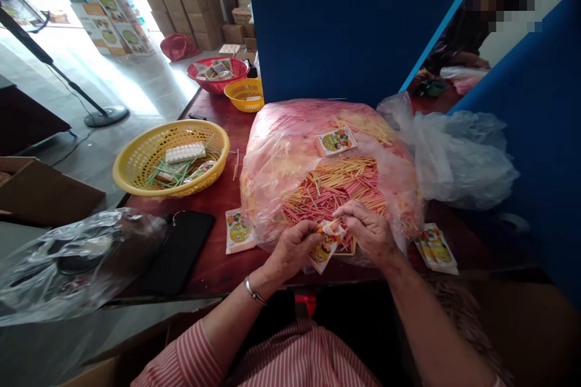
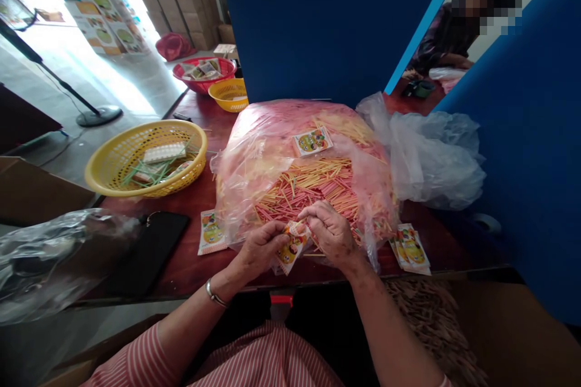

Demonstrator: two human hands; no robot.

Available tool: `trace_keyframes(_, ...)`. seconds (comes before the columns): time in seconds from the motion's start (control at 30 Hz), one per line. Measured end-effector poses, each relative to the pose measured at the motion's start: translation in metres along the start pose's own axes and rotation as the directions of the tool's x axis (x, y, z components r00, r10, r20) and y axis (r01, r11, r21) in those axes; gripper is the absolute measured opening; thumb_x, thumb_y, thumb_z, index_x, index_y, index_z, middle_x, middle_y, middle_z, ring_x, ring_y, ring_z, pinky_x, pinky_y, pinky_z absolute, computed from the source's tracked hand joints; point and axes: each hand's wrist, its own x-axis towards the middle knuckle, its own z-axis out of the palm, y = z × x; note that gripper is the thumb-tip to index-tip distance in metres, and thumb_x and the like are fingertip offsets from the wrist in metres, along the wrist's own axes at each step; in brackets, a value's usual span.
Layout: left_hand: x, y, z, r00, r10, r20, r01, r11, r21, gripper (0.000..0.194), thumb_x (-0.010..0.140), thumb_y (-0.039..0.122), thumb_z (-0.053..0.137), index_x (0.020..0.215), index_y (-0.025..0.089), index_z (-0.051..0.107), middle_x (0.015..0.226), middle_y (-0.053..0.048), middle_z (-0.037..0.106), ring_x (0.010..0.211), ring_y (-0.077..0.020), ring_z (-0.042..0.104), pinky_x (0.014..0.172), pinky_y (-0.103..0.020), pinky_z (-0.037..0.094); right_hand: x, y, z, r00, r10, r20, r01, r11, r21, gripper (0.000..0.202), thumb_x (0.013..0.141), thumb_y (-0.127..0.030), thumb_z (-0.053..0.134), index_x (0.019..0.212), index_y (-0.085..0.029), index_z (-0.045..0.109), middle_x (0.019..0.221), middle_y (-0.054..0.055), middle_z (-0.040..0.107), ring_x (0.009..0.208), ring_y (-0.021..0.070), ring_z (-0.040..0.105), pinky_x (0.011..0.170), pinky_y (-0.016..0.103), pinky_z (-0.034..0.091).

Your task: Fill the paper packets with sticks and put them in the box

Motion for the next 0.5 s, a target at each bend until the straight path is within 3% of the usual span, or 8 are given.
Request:
trace_keyframes(0.23,-0.005,0.009,0.002,1.000,-0.002,-0.012,0.001,0.995,-0.101,0.026,0.073,0.037,0.067,0.086,0.015,0.061,0.078,-0.002,0.064,0.067,-0.0121,0.058,0.064,-0.024,0.047,0.003,-0.007,0.001,0.997,-0.026,0.068,0.031,0.996,-0.078,0.022,0.085,-0.022,0.044,0.080,-0.024,0.065,0.073,0.001,0.057,0.075,0.0165,0.052,0.074,0.032,0.043)
trace_keyframes(0.3,-0.005,0.012,0.003,1.000,0.004,-0.021,-0.006,0.991,-0.132,0.026,0.072,0.036,0.069,0.085,0.015,0.061,0.078,-0.002,0.064,0.067,-0.0121,0.059,0.065,-0.024,0.047,0.001,-0.008,0.005,0.992,-0.068,0.110,0.081,0.990,-0.118,0.021,0.087,-0.024,0.046,0.084,-0.025,0.067,0.081,0.002,0.060,0.084,0.0185,0.053,0.081,0.035,0.043)
trace_keyframes(0.37,-0.005,0.016,0.004,0.999,0.011,-0.031,-0.016,0.986,-0.169,0.025,0.071,0.034,0.070,0.085,0.015,0.061,0.076,-0.001,0.065,0.067,-0.0116,0.059,0.064,-0.024,0.047,-0.002,-0.009,0.010,0.988,-0.105,0.111,0.122,0.980,-0.155,0.022,0.087,-0.028,0.050,0.102,-0.027,0.065,0.103,0.004,0.061,0.102,0.0221,0.051,0.093,0.041,0.039)
trace_keyframes(0.43,-0.004,0.021,0.006,0.997,0.022,-0.073,-0.036,0.979,-0.202,0.023,0.071,0.031,0.071,0.084,0.015,0.060,0.075,0.000,0.065,0.065,-0.0107,0.059,0.062,-0.022,0.047,-0.007,-0.009,0.018,0.996,-0.088,0.007,0.088,0.987,-0.135,0.038,0.087,-0.031,0.050,0.125,-0.027,0.052,0.124,0.007,0.053,0.116,0.0239,0.045,0.100,0.043,0.035)
trace_keyframes(0.5,-0.003,0.024,0.009,0.990,0.043,-0.137,-0.073,0.971,-0.227,0.020,0.070,0.027,0.071,0.081,0.015,0.059,0.074,0.001,0.065,0.065,-0.0098,0.059,0.062,-0.021,0.048,-0.014,-0.009,0.027,0.988,0.003,-0.156,-0.010,0.999,-0.044,0.048,0.088,-0.033,0.050,0.134,-0.026,0.039,0.127,0.008,0.050,0.115,0.0227,0.047,0.098,0.041,0.039)
